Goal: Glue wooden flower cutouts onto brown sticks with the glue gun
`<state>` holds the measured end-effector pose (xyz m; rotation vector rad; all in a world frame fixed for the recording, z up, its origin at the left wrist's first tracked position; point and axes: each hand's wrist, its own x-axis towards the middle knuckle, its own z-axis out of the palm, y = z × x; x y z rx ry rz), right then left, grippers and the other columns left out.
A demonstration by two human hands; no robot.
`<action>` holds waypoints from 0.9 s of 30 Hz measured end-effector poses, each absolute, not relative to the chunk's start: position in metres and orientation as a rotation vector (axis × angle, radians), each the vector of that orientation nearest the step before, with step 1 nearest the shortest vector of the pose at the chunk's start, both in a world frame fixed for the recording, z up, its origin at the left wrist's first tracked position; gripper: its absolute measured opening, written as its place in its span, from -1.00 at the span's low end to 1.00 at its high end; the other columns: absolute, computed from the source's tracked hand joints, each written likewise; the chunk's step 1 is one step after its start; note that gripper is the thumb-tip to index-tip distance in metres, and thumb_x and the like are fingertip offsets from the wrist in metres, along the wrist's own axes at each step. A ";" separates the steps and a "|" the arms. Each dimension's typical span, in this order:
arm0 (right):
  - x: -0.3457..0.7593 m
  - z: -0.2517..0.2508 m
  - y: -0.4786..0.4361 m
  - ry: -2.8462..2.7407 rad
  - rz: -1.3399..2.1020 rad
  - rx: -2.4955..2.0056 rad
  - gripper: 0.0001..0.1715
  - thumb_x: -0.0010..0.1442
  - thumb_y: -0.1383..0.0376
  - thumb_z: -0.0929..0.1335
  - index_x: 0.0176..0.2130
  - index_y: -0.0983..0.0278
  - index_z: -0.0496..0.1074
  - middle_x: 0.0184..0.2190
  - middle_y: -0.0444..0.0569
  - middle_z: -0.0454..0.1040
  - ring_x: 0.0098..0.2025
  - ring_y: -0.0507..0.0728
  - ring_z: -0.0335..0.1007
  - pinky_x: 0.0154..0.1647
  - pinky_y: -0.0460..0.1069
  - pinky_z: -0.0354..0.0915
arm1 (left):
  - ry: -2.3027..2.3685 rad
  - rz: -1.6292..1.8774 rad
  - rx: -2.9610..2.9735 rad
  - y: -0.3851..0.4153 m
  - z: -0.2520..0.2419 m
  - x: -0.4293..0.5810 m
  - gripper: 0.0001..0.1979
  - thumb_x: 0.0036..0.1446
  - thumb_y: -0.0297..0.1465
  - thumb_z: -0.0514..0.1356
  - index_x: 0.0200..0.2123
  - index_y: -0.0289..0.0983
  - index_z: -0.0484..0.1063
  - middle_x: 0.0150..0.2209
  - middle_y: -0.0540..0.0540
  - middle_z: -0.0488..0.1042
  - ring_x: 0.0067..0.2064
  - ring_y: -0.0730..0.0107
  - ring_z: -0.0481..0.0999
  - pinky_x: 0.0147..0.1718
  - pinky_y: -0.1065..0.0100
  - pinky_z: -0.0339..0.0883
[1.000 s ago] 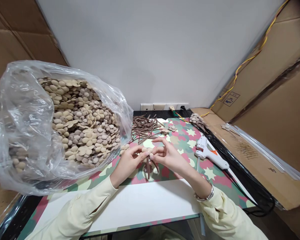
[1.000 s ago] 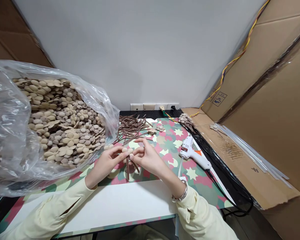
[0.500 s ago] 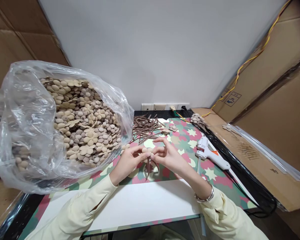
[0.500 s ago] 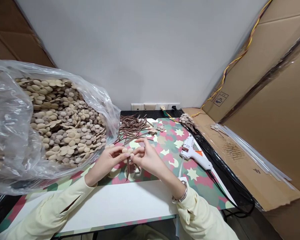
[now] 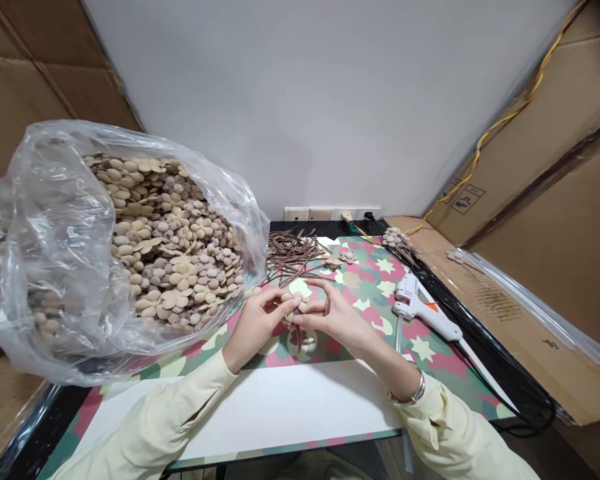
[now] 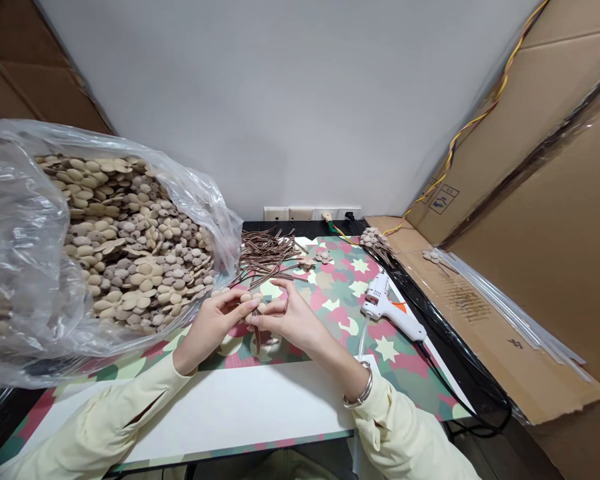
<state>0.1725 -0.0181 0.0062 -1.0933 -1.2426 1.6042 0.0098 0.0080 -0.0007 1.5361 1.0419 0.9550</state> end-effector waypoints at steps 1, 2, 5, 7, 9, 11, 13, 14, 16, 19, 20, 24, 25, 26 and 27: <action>0.173 0.006 -0.018 -1.262 1.579 -1.099 -0.24 0.01 0.30 0.41 0.07 0.23 -0.06 -0.43 -0.10 0.52 -0.44 0.06 0.44 -0.38 -0.04 0.33 | 1.041 0.959 1.525 0.008 -0.001 0.010 -0.77 0.02 -0.23 0.21 -0.38 -0.29 0.46 -0.40 -0.01 0.47 -0.40 0.44 0.44 -0.44 0.50 0.28; 0.173 0.006 -0.018 -1.293 1.538 -1.099 -0.26 0.03 0.29 0.40 0.07 0.22 -0.06 -0.42 -0.10 0.52 -0.45 0.06 0.43 -0.41 -0.04 0.34 | 1.039 0.960 1.507 0.009 0.000 0.010 -0.76 0.02 -0.22 0.21 -0.35 -0.29 0.47 -0.38 -0.02 0.49 -0.37 0.42 0.45 -0.43 0.49 0.30; 0.172 -0.001 -0.018 -1.468 1.227 -1.131 -0.33 0.13 0.28 0.32 0.11 0.20 -0.10 -0.40 -0.09 0.51 -0.45 0.07 0.43 -0.43 -0.04 0.34 | 1.063 0.915 1.388 0.010 0.000 0.010 -0.64 -0.01 -0.18 0.22 -0.18 -0.27 0.45 -0.25 -0.09 0.52 -0.31 0.34 0.48 -0.46 0.45 0.32; 0.172 -0.010 -0.017 -1.654 0.866 -1.181 -0.36 0.18 0.31 0.26 0.16 0.22 -0.12 -0.33 -0.02 0.50 -0.35 0.11 0.45 -0.39 -0.01 0.35 | 1.082 0.840 1.284 0.009 0.000 0.011 -0.55 0.01 -0.13 0.19 -0.08 -0.27 0.41 -0.25 -0.13 0.52 -0.31 0.31 0.51 -0.49 0.44 0.32; 0.170 -0.019 -0.016 -1.875 0.470 -1.210 -0.41 0.22 0.37 0.20 0.18 0.27 -0.10 -0.27 0.06 0.49 -0.28 0.16 0.44 -0.34 0.02 0.34 | 1.035 0.773 1.205 0.008 0.000 0.012 -0.57 0.03 -0.11 0.16 -0.13 -0.29 0.44 -0.29 -0.14 0.53 -0.31 0.32 0.52 -0.45 0.43 0.33; 0.169 -0.026 -0.015 -2.065 0.131 -1.196 -0.46 0.23 0.41 0.16 0.18 0.33 -0.05 -0.25 0.13 0.48 -0.28 0.19 0.43 -0.34 0.04 0.33 | 0.955 0.755 1.147 0.006 -0.001 0.013 -0.65 0.03 -0.15 0.18 -0.29 -0.33 0.48 -0.34 -0.13 0.52 -0.30 0.34 0.51 -0.36 0.42 0.34; 0.167 -0.027 -0.016 -2.171 -0.062 -1.172 -0.47 0.23 0.42 0.16 0.17 0.38 -0.01 -0.26 0.16 0.47 -0.31 0.20 0.41 -0.37 0.04 0.31 | 0.927 0.768 1.093 0.006 -0.002 0.014 -0.71 0.02 -0.19 0.20 -0.40 -0.34 0.47 -0.38 -0.10 0.52 -0.32 0.36 0.50 -0.33 0.42 0.33; 0.167 -0.025 -0.018 -2.188 -0.097 -1.166 -0.46 0.21 0.41 0.18 0.17 0.39 0.00 -0.26 0.16 0.47 -0.32 0.20 0.40 -0.39 0.04 0.31 | 0.931 0.788 1.076 0.007 -0.002 0.013 -0.72 0.03 -0.20 0.20 -0.42 -0.34 0.46 -0.40 -0.09 0.51 -0.33 0.38 0.49 -0.33 0.42 0.33; 0.168 -0.016 -0.020 -2.200 -0.072 -1.163 -0.44 0.17 0.36 0.23 0.15 0.40 0.06 -0.25 0.15 0.47 -0.29 0.21 0.38 -0.37 0.04 0.30 | 0.920 0.858 1.069 0.010 -0.001 0.011 -0.75 0.05 -0.23 0.19 -0.37 -0.32 0.47 -0.36 -0.07 0.52 -0.31 0.39 0.48 -0.29 0.41 0.32; 0.177 0.003 -0.023 -2.195 0.068 -1.114 -0.58 0.11 0.28 0.29 -0.02 0.33 0.28 -0.21 0.10 0.44 -0.19 0.22 0.33 -0.24 0.07 0.27 | 0.854 0.969 1.077 0.015 0.003 0.006 -0.76 0.08 -0.26 0.17 -0.27 -0.31 0.46 -0.23 -0.11 0.52 -0.19 0.34 0.48 -0.18 0.38 0.30; 0.181 0.008 -0.023 -2.185 0.118 -1.092 -0.69 0.10 0.29 0.29 -0.11 0.30 0.34 -0.21 0.08 0.43 -0.18 0.21 0.32 -0.21 0.07 0.25 | 0.841 0.985 1.077 0.017 0.005 0.005 -0.75 0.09 -0.26 0.16 -0.24 -0.31 0.45 -0.19 -0.12 0.52 -0.15 0.32 0.47 -0.14 0.36 0.29; 0.204 0.019 -0.018 -2.155 0.292 -1.162 -0.84 0.11 0.41 0.22 -0.39 0.27 0.37 -0.35 0.00 0.43 -0.29 0.12 0.32 -0.25 -0.01 0.20 | 0.810 1.007 1.075 0.019 0.013 0.001 -0.75 0.13 -0.27 0.12 -0.21 -0.31 0.44 -0.10 -0.15 0.49 -0.05 0.30 0.44 -0.04 0.33 0.24; 0.209 0.019 -0.016 -2.164 0.316 -1.243 -0.81 0.11 0.43 0.20 -0.41 0.27 0.37 -0.38 -0.02 0.42 -0.33 0.10 0.32 -0.30 -0.03 0.19 | 0.794 1.010 1.073 0.019 0.015 0.001 -0.75 0.14 -0.27 0.11 -0.21 -0.32 0.44 -0.09 -0.16 0.49 -0.04 0.29 0.43 -0.02 0.32 0.23; 0.214 0.017 -0.013 -2.165 0.322 -1.340 -0.79 0.10 0.46 0.19 -0.42 0.27 0.36 -0.41 -0.03 0.42 -0.37 0.09 0.31 -0.35 -0.05 0.16 | 0.776 1.009 1.068 0.019 0.016 0.000 -0.74 0.15 -0.27 0.11 -0.21 -0.32 0.44 -0.08 -0.17 0.48 -0.02 0.28 0.43 -0.01 0.32 0.22; 0.217 0.015 -0.011 -2.158 0.312 -1.439 -0.78 0.09 0.47 0.18 -0.42 0.28 0.36 -0.43 -0.03 0.42 -0.40 0.08 0.30 -0.39 -0.06 0.13 | 0.759 1.003 1.062 0.018 0.017 0.000 -0.74 0.15 -0.28 0.10 -0.20 -0.33 0.44 -0.08 -0.18 0.48 -0.02 0.27 0.43 0.00 0.32 0.22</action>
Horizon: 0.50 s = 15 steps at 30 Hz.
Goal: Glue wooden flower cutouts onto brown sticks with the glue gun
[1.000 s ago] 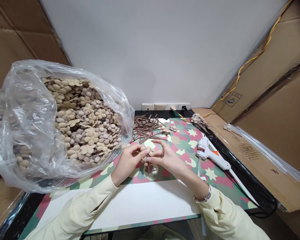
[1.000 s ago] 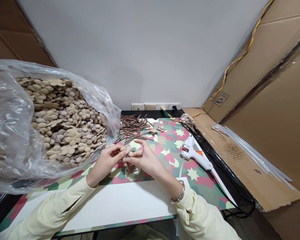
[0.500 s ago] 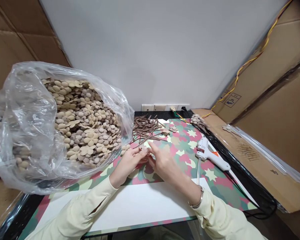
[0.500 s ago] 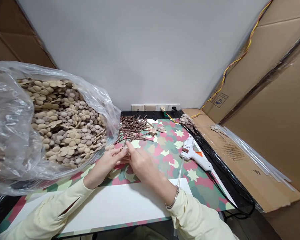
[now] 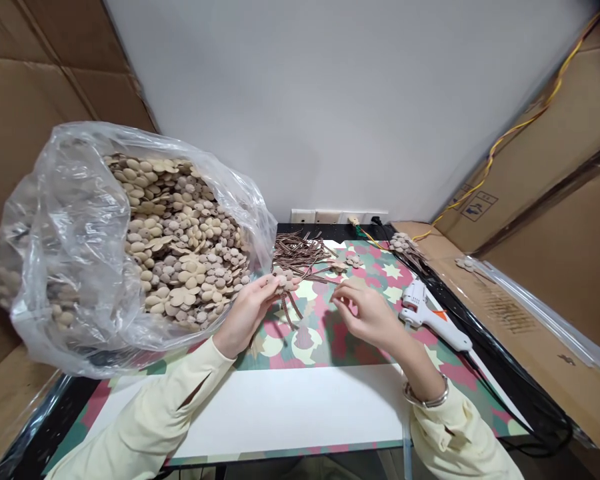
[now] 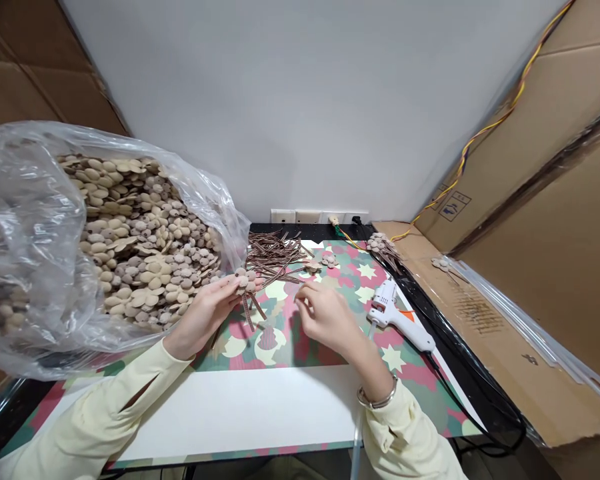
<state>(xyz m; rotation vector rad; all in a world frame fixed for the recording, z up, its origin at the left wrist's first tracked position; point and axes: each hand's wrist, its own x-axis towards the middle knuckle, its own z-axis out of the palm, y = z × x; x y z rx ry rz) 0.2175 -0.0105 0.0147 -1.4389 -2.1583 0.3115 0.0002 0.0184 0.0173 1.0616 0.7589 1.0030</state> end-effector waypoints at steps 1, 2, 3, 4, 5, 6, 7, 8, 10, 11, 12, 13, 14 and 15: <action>0.220 0.012 -0.008 -2.149 0.290 -1.528 -0.77 0.07 0.48 0.18 -0.43 0.28 0.37 -0.45 -0.02 0.41 -0.43 0.08 0.29 -0.43 -0.07 0.10 | 0.742 0.994 1.053 0.018 0.018 0.000 -0.74 0.15 -0.29 0.10 -0.19 -0.33 0.44 -0.08 -0.19 0.48 -0.02 0.26 0.43 0.00 0.32 0.21; 0.222 0.009 -0.006 -2.137 0.266 -1.597 -0.76 0.06 0.48 0.18 -0.44 0.29 0.37 -0.46 -0.01 0.41 -0.45 0.08 0.28 -0.46 -0.07 0.07 | 0.728 0.985 1.045 0.018 0.018 0.000 -0.74 0.15 -0.29 0.10 -0.18 -0.33 0.44 -0.08 -0.19 0.48 -0.02 0.26 0.43 0.00 0.32 0.22; 0.223 0.006 -0.004 -2.124 0.247 -1.642 -0.77 0.06 0.48 0.18 -0.45 0.29 0.38 -0.48 0.00 0.41 -0.46 0.08 0.28 -0.47 -0.07 0.06 | 0.716 0.974 1.037 0.018 0.017 -0.001 -0.75 0.15 -0.30 0.11 -0.18 -0.33 0.44 -0.08 -0.18 0.48 -0.02 0.26 0.44 0.00 0.32 0.22; 0.223 0.003 -0.003 -2.112 0.232 -1.666 -0.77 0.07 0.46 0.19 -0.46 0.29 0.38 -0.49 0.01 0.41 -0.46 0.09 0.27 -0.48 -0.07 0.04 | 0.709 0.962 1.030 0.018 0.016 -0.001 -0.76 0.15 -0.31 0.11 -0.19 -0.32 0.44 -0.08 -0.18 0.48 -0.03 0.27 0.44 -0.01 0.32 0.23; 0.222 0.001 -0.002 -2.101 0.222 -1.678 -0.77 0.08 0.45 0.19 -0.47 0.29 0.39 -0.50 0.02 0.42 -0.47 0.09 0.27 -0.48 -0.07 0.03 | 0.708 0.950 1.026 0.018 0.016 -0.002 -0.78 0.14 -0.32 0.12 -0.21 -0.32 0.45 -0.09 -0.17 0.48 -0.03 0.27 0.44 -0.04 0.33 0.25; 0.221 -0.001 -0.001 -2.093 0.221 -1.682 -0.76 0.08 0.44 0.20 -0.48 0.29 0.40 -0.51 0.03 0.42 -0.48 0.09 0.27 -0.49 -0.07 0.03 | 0.715 0.937 1.028 0.018 0.015 -0.002 -0.78 0.14 -0.32 0.13 -0.22 -0.32 0.45 -0.09 -0.17 0.49 -0.05 0.27 0.45 -0.07 0.35 0.27; 0.220 -0.003 -0.001 -2.086 0.227 -1.681 -0.75 0.09 0.43 0.20 -0.50 0.29 0.40 -0.52 0.03 0.43 -0.49 0.10 0.28 -0.49 -0.06 0.02 | 0.729 0.923 1.036 0.018 0.015 -0.002 -0.78 0.13 -0.31 0.14 -0.23 -0.32 0.46 -0.10 -0.17 0.49 -0.06 0.27 0.46 -0.11 0.36 0.29; 0.219 -0.004 0.000 -2.077 0.242 -1.679 -0.74 0.08 0.43 0.20 -0.51 0.29 0.40 -0.54 0.03 0.43 -0.49 0.10 0.28 -0.49 -0.06 0.02 | 0.743 0.906 1.050 0.018 0.014 -0.003 -0.78 0.13 -0.31 0.14 -0.23 -0.32 0.46 -0.11 -0.17 0.49 -0.07 0.27 0.46 -0.15 0.37 0.31; 0.217 -0.007 0.000 -2.053 0.279 -1.680 -0.73 0.07 0.44 0.20 -0.54 0.28 0.40 -0.56 0.02 0.43 -0.52 0.10 0.27 -0.50 -0.06 0.02 | 0.763 0.882 1.083 0.018 0.015 -0.003 -0.75 0.14 -0.29 0.13 -0.21 -0.33 0.46 -0.11 -0.19 0.49 -0.08 0.27 0.46 -0.18 0.38 0.32; 0.216 -0.007 0.000 -2.041 0.295 -1.681 -0.73 0.06 0.44 0.20 -0.55 0.28 0.39 -0.57 0.01 0.43 -0.53 0.09 0.27 -0.51 -0.06 0.02 | 0.767 0.875 1.097 0.017 0.016 -0.003 -0.73 0.14 -0.28 0.12 -0.20 -0.33 0.46 -0.10 -0.19 0.48 -0.08 0.27 0.45 -0.17 0.37 0.32; 0.214 -0.008 0.000 -2.031 0.307 -1.682 -0.74 0.06 0.45 0.20 -0.56 0.28 0.39 -0.57 0.00 0.44 -0.53 0.09 0.27 -0.52 -0.07 0.03 | 0.766 0.872 1.108 0.017 0.016 -0.002 -0.72 0.15 -0.28 0.11 -0.19 -0.34 0.46 -0.10 -0.20 0.47 -0.08 0.27 0.45 -0.15 0.36 0.31; 0.214 -0.008 0.000 -2.020 0.311 -1.684 -0.75 0.06 0.44 0.21 -0.56 0.28 0.38 -0.57 -0.01 0.44 -0.53 0.08 0.27 -0.52 -0.07 0.03 | 0.765 0.872 1.118 0.017 0.016 -0.002 -0.71 0.15 -0.28 0.10 -0.19 -0.34 0.46 -0.09 -0.20 0.47 -0.08 0.27 0.44 -0.12 0.35 0.30; 0.213 -0.009 0.000 -2.012 0.308 -1.683 -0.77 0.07 0.42 0.23 -0.56 0.28 0.36 -0.57 -0.01 0.44 -0.53 0.08 0.27 -0.53 -0.08 0.03 | 0.766 0.877 1.127 0.017 0.016 -0.002 -0.71 0.15 -0.28 0.10 -0.19 -0.35 0.47 -0.10 -0.20 0.47 -0.08 0.27 0.44 -0.11 0.34 0.28; 0.212 -0.009 0.000 -2.008 0.295 -1.682 -0.78 0.09 0.39 0.24 -0.56 0.28 0.35 -0.58 -0.03 0.43 -0.54 0.07 0.26 -0.53 -0.08 0.02 | 0.770 0.881 1.137 0.017 0.016 -0.002 -0.71 0.15 -0.27 0.10 -0.20 -0.34 0.47 -0.11 -0.20 0.48 -0.09 0.27 0.45 -0.11 0.34 0.28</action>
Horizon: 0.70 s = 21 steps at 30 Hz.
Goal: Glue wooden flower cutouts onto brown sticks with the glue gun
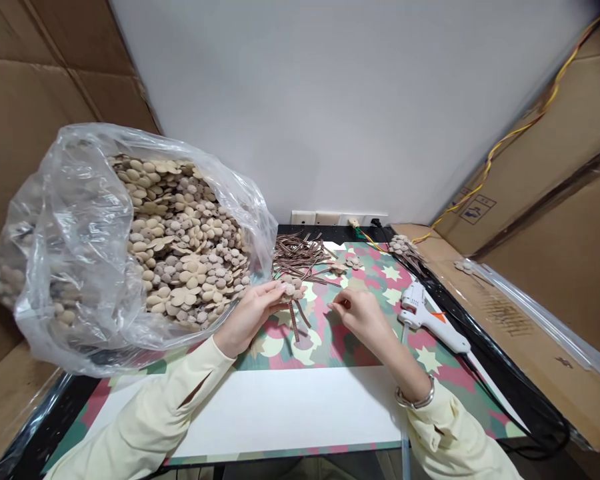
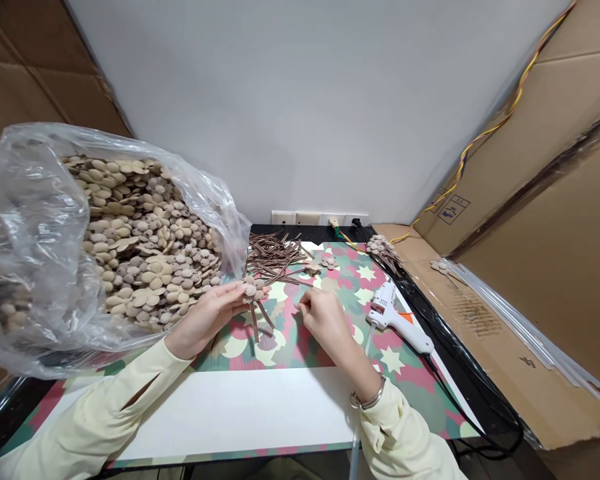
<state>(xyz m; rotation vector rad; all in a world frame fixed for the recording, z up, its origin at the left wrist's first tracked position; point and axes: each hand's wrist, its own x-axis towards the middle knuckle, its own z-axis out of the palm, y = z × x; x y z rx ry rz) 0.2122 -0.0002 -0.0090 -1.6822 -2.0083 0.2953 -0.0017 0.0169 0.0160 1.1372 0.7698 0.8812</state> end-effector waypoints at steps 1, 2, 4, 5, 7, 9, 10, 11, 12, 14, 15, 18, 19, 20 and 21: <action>0.212 -0.009 0.000 -2.006 0.275 -1.687 -0.75 0.11 0.34 0.24 -0.57 0.28 0.32 -0.60 -0.04 0.40 -0.56 0.06 0.24 -0.54 -0.08 0.01 | 0.777 0.882 1.149 0.017 0.015 -0.002 -0.71 0.15 -0.27 0.10 -0.21 -0.34 0.48 -0.12 -0.19 0.49 -0.11 0.27 0.45 -0.12 0.34 0.28; 0.212 -0.009 0.000 -2.007 0.248 -1.696 -0.70 0.15 0.29 0.24 -0.59 0.27 0.29 -0.63 -0.06 0.37 -0.59 0.05 0.20 -0.56 -0.07 -0.02 | 0.788 0.881 1.162 0.017 0.015 -0.002 -0.71 0.14 -0.26 0.11 -0.21 -0.34 0.49 -0.13 -0.19 0.49 -0.12 0.27 0.46 -0.14 0.34 0.29; 0.213 -0.010 0.000 -2.019 0.195 -1.730 -0.57 0.23 0.20 0.18 -0.62 0.26 0.24 -0.70 -0.09 0.28 -0.65 0.03 0.10 -0.58 -0.06 -0.08 | 0.816 0.881 1.190 0.018 0.013 -0.002 -0.70 0.12 -0.25 0.12 -0.21 -0.34 0.50 -0.16 -0.19 0.51 -0.15 0.26 0.46 -0.17 0.34 0.29; 0.214 -0.010 0.000 -2.030 0.182 -1.747 -0.55 0.25 0.20 0.14 -0.62 0.26 0.24 -0.71 -0.09 0.25 -0.66 0.03 0.08 -0.58 -0.06 -0.10 | 0.829 0.882 1.200 0.018 0.012 -0.003 -0.69 0.11 -0.25 0.13 -0.20 -0.35 0.50 -0.18 -0.19 0.52 -0.15 0.26 0.46 -0.17 0.33 0.29; 0.216 -0.010 0.000 -2.062 0.191 -1.753 -0.64 0.24 0.29 0.13 -0.54 0.27 0.29 -0.68 -0.09 0.28 -0.63 0.04 0.10 -0.58 -0.06 -0.10 | 0.848 0.895 1.199 0.019 0.010 -0.004 -0.67 0.09 -0.25 0.16 -0.17 -0.35 0.49 -0.19 -0.19 0.53 -0.15 0.25 0.47 -0.17 0.33 0.29; 0.218 -0.008 0.000 -2.076 0.210 -1.747 -0.78 0.16 0.37 0.18 -0.43 0.28 0.35 -0.61 -0.07 0.34 -0.58 0.06 0.18 -0.57 -0.08 -0.07 | 0.873 0.918 1.187 0.021 0.008 -0.005 -0.65 0.06 -0.27 0.19 -0.12 -0.35 0.46 -0.19 -0.19 0.53 -0.16 0.25 0.48 -0.19 0.33 0.29; 0.218 -0.006 -0.001 -2.072 0.213 -1.747 -0.80 0.13 0.38 0.19 -0.42 0.28 0.36 -0.59 -0.05 0.36 -0.56 0.07 0.20 -0.57 -0.08 -0.05 | 0.887 0.929 1.182 0.021 0.007 -0.005 -0.64 0.04 -0.28 0.20 -0.10 -0.34 0.45 -0.18 -0.19 0.52 -0.17 0.25 0.49 -0.21 0.34 0.30; 0.218 -0.005 -0.001 -2.059 0.216 -1.747 -0.79 0.13 0.37 0.20 -0.43 0.28 0.38 -0.58 -0.04 0.37 -0.55 0.07 0.22 -0.56 -0.08 -0.03 | 0.900 0.940 1.182 0.022 0.007 -0.006 -0.63 0.02 -0.28 0.21 -0.10 -0.34 0.44 -0.19 -0.20 0.52 -0.18 0.25 0.49 -0.23 0.35 0.30; 0.217 -0.003 -0.002 -2.035 0.224 -1.742 -0.77 0.13 0.35 0.20 -0.46 0.29 0.39 -0.59 -0.03 0.38 -0.55 0.07 0.23 -0.55 -0.07 0.00 | 0.910 0.951 1.187 0.022 0.006 -0.006 -0.62 0.01 -0.29 0.22 -0.10 -0.34 0.44 -0.19 -0.20 0.52 -0.19 0.25 0.50 -0.26 0.36 0.31; 0.215 -0.001 -0.003 -1.990 0.278 -1.669 -0.73 0.13 0.38 0.18 -0.39 0.29 0.44 -0.56 -0.01 0.42 -0.51 0.09 0.28 -0.51 -0.06 0.09 | 0.933 0.969 1.205 0.022 0.006 -0.005 -0.62 0.00 -0.29 0.23 -0.12 -0.35 0.44 -0.22 -0.20 0.53 -0.22 0.26 0.51 -0.29 0.37 0.31; 0.214 -0.001 -0.003 -1.968 0.317 -1.603 -0.71 0.11 0.40 0.18 -0.30 0.29 0.46 -0.49 0.01 0.46 -0.46 0.11 0.32 -0.47 -0.05 0.14 | 0.950 0.979 1.220 0.021 0.007 -0.005 -0.63 -0.01 -0.28 0.24 -0.13 -0.35 0.44 -0.23 -0.20 0.53 -0.22 0.26 0.51 -0.30 0.38 0.31; 0.210 -0.003 -0.003 -1.863 0.515 -1.477 -0.70 0.11 0.38 0.22 -0.20 0.26 0.45 -0.38 0.01 0.51 -0.35 0.16 0.41 -0.36 0.00 0.27 | 1.039 1.027 1.313 0.017 0.009 -0.001 -0.67 -0.03 -0.28 0.24 -0.18 -0.32 0.45 -0.22 -0.16 0.54 -0.21 0.26 0.50 -0.28 0.37 0.33; 0.209 -0.003 -0.003 -1.822 0.618 -1.473 -0.74 0.14 0.32 0.22 -0.26 0.26 0.47 -0.45 0.01 0.51 -0.40 0.17 0.43 -0.37 0.03 0.29 | 1.061 1.046 1.357 0.015 0.010 0.000 -0.68 -0.02 -0.28 0.24 -0.19 -0.31 0.46 -0.21 -0.15 0.53 -0.20 0.26 0.50 -0.27 0.37 0.33; 0.208 -0.003 -0.003 -1.773 0.723 -1.466 -0.74 0.16 0.28 0.22 -0.32 0.27 0.48 -0.50 0.00 0.51 -0.46 0.16 0.43 -0.37 0.05 0.31 | 1.071 1.061 1.401 0.014 0.010 0.001 -0.69 -0.01 -0.28 0.23 -0.20 -0.30 0.46 -0.19 -0.15 0.53 -0.18 0.26 0.49 -0.24 0.36 0.33; 0.207 -0.002 -0.002 -1.726 0.824 -1.441 -0.73 0.17 0.26 0.23 -0.32 0.28 0.48 -0.51 0.00 0.51 -0.47 0.16 0.44 -0.35 0.07 0.33 | 1.072 1.072 1.438 0.012 0.010 0.002 -0.70 0.01 -0.27 0.21 -0.19 -0.29 0.46 -0.17 -0.15 0.52 -0.17 0.25 0.49 -0.22 0.35 0.33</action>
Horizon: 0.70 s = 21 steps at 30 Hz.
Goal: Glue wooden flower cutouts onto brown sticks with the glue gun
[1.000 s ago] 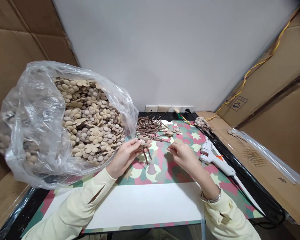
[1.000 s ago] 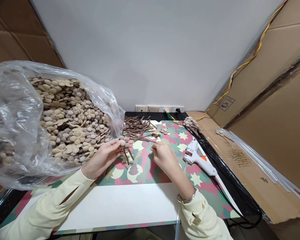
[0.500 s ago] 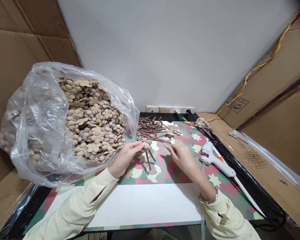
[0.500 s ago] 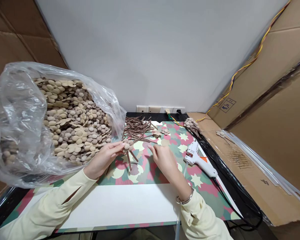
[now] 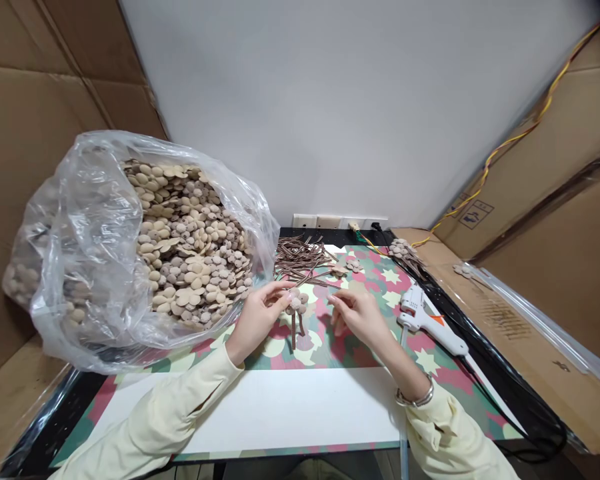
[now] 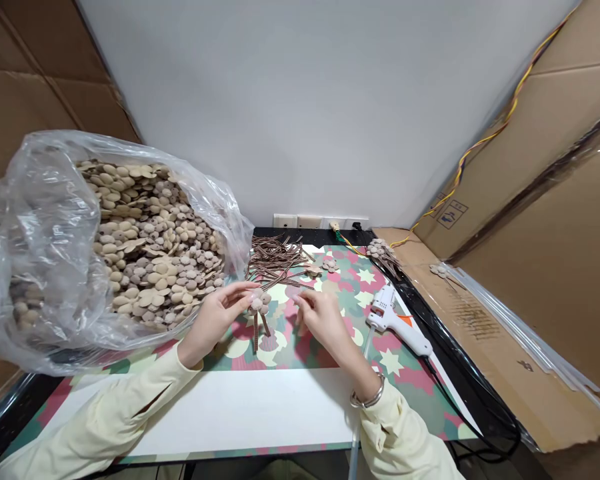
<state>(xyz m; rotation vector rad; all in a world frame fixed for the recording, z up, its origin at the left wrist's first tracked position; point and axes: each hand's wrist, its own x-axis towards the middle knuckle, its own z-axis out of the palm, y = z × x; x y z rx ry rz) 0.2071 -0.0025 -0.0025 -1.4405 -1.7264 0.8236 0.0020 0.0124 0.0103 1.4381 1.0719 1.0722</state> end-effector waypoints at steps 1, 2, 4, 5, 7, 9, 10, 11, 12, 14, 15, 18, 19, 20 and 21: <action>0.206 -0.001 -0.003 -1.686 0.920 -1.386 -0.74 0.16 0.26 0.24 -0.26 0.27 0.48 -0.43 0.01 0.53 -0.40 0.16 0.46 -0.29 0.09 0.35 | 1.066 1.075 1.463 0.011 0.010 0.003 -0.70 0.02 -0.27 0.20 -0.19 -0.29 0.46 -0.15 -0.15 0.51 -0.16 0.25 0.48 -0.20 0.35 0.33; 0.205 0.002 -0.003 -1.649 1.017 -1.307 -0.72 0.14 0.27 0.27 -0.15 0.25 0.45 -0.29 0.02 0.54 -0.28 0.17 0.47 -0.19 0.10 0.35 | 1.057 1.074 1.475 0.011 0.009 0.004 -0.70 0.03 -0.27 0.19 -0.17 -0.29 0.45 -0.14 -0.15 0.51 -0.15 0.25 0.48 -0.19 0.34 0.33; 0.201 0.008 -0.005 -1.571 1.227 -1.147 -0.52 0.08 0.27 0.35 0.03 0.20 0.34 -0.03 0.03 0.42 -0.03 0.17 0.38 -0.02 0.11 0.30 | 1.041 1.061 1.474 0.010 0.008 0.005 -0.69 0.03 -0.27 0.19 -0.15 -0.29 0.44 -0.14 -0.16 0.51 -0.14 0.23 0.49 -0.18 0.32 0.35; 0.198 0.011 -0.007 -1.532 1.335 -1.081 -0.45 0.06 0.24 0.37 0.07 0.20 0.30 0.03 0.03 0.38 0.02 0.16 0.33 0.02 0.10 0.27 | 1.032 1.051 1.475 0.009 0.007 0.006 -0.68 0.03 -0.27 0.19 -0.15 -0.29 0.44 -0.14 -0.16 0.51 -0.13 0.23 0.49 -0.17 0.32 0.35; 0.189 0.015 -0.011 -1.466 1.466 -0.999 -0.45 0.05 0.18 0.39 0.04 0.23 0.32 -0.01 0.04 0.41 0.00 0.16 0.35 0.01 0.09 0.28 | 1.014 1.038 1.491 0.008 0.006 0.008 -0.69 0.03 -0.27 0.20 -0.16 -0.29 0.45 -0.14 -0.15 0.52 -0.12 0.23 0.49 -0.16 0.32 0.35; 0.179 0.015 -0.014 -1.428 1.474 -0.972 -0.50 0.03 0.13 0.40 -0.05 0.27 0.38 -0.15 0.02 0.47 -0.12 0.15 0.41 -0.08 0.06 0.34 | 1.008 1.031 1.522 0.007 0.007 0.009 -0.71 0.02 -0.27 0.21 -0.18 -0.26 0.46 -0.14 -0.14 0.52 -0.12 0.23 0.49 -0.15 0.33 0.35; 0.175 0.016 -0.015 -1.410 1.460 -0.968 -0.53 0.01 0.12 0.40 -0.10 0.27 0.40 -0.24 -0.01 0.49 -0.19 0.13 0.43 -0.15 0.04 0.36 | 1.018 1.037 1.533 0.006 0.009 0.009 -0.71 0.01 -0.26 0.21 -0.18 -0.25 0.47 -0.15 -0.13 0.53 -0.12 0.23 0.49 -0.15 0.33 0.35; 0.173 0.017 -0.016 -1.393 1.443 -0.972 -0.57 -0.01 0.11 0.41 -0.16 0.28 0.43 -0.31 -0.04 0.48 -0.25 0.11 0.44 -0.20 0.02 0.36 | 1.027 1.027 1.546 0.005 0.010 0.009 -0.70 0.01 -0.26 0.22 -0.17 -0.24 0.46 -0.15 -0.12 0.53 -0.12 0.22 0.49 -0.14 0.33 0.35; 0.174 0.019 -0.016 -1.382 1.421 -0.982 -0.62 -0.02 0.11 0.41 -0.23 0.29 0.45 -0.36 -0.07 0.47 -0.31 0.09 0.43 -0.23 0.00 0.36 | 1.031 1.032 1.552 0.005 0.012 0.008 -0.70 0.01 -0.25 0.22 -0.16 -0.23 0.46 -0.13 -0.11 0.52 -0.10 0.22 0.48 -0.13 0.34 0.34; 0.185 0.029 -0.019 -1.376 1.352 -1.016 -0.70 -0.02 0.12 0.41 -0.35 0.30 0.46 -0.39 -0.08 0.46 -0.35 0.07 0.41 -0.26 -0.01 0.35 | 1.043 1.075 1.546 0.006 0.015 0.004 -0.69 0.04 -0.24 0.20 -0.13 -0.20 0.43 -0.06 -0.10 0.47 -0.03 0.22 0.42 -0.12 0.37 0.32; 0.196 0.037 -0.021 -1.383 1.299 -1.049 -0.73 -0.01 0.13 0.41 -0.38 0.30 0.46 -0.40 -0.08 0.46 -0.37 0.07 0.41 -0.27 -0.02 0.34 | 1.056 1.086 1.540 0.007 0.015 0.002 -0.68 0.05 -0.22 0.18 -0.12 -0.19 0.42 -0.03 -0.09 0.45 -0.01 0.23 0.41 -0.15 0.39 0.33; 0.244 0.065 -0.025 -1.414 1.052 -1.236 -0.74 0.03 0.14 0.38 -0.35 0.29 0.49 -0.37 -0.06 0.48 -0.36 0.08 0.40 -0.31 -0.04 0.29 | 1.129 1.110 1.525 0.010 0.014 -0.005 -0.69 0.07 -0.17 0.15 -0.15 -0.20 0.42 -0.09 -0.08 0.47 -0.11 0.26 0.43 -0.27 0.42 0.34; 0.263 0.074 -0.022 -1.430 0.953 -1.318 -0.71 0.04 0.13 0.36 -0.31 0.29 0.49 -0.34 -0.04 0.49 -0.33 0.08 0.40 -0.29 -0.04 0.28 | 1.149 1.121 1.525 0.011 0.013 -0.007 -0.70 0.07 -0.16 0.15 -0.19 -0.21 0.42 -0.15 -0.08 0.48 -0.19 0.29 0.44 -0.32 0.42 0.34; 0.283 0.081 -0.017 -1.447 0.862 -1.403 -0.67 0.04 0.11 0.35 -0.29 0.29 0.50 -0.33 -0.03 0.50 -0.34 0.08 0.39 -0.31 -0.04 0.27 | 1.161 1.130 1.528 0.012 0.011 -0.008 -0.70 0.07 -0.15 0.15 -0.23 -0.22 0.43 -0.22 -0.08 0.49 -0.26 0.32 0.43 -0.36 0.43 0.33; 0.302 0.086 -0.008 -1.496 0.813 -1.506 -0.64 0.03 0.09 0.35 -0.30 0.32 0.50 -0.37 -0.01 0.50 -0.40 0.08 0.38 -0.36 -0.04 0.25 | 1.164 1.136 1.533 0.013 0.010 -0.009 -0.71 0.06 -0.15 0.15 -0.28 -0.23 0.43 -0.28 -0.07 0.49 -0.32 0.35 0.41 -0.40 0.43 0.32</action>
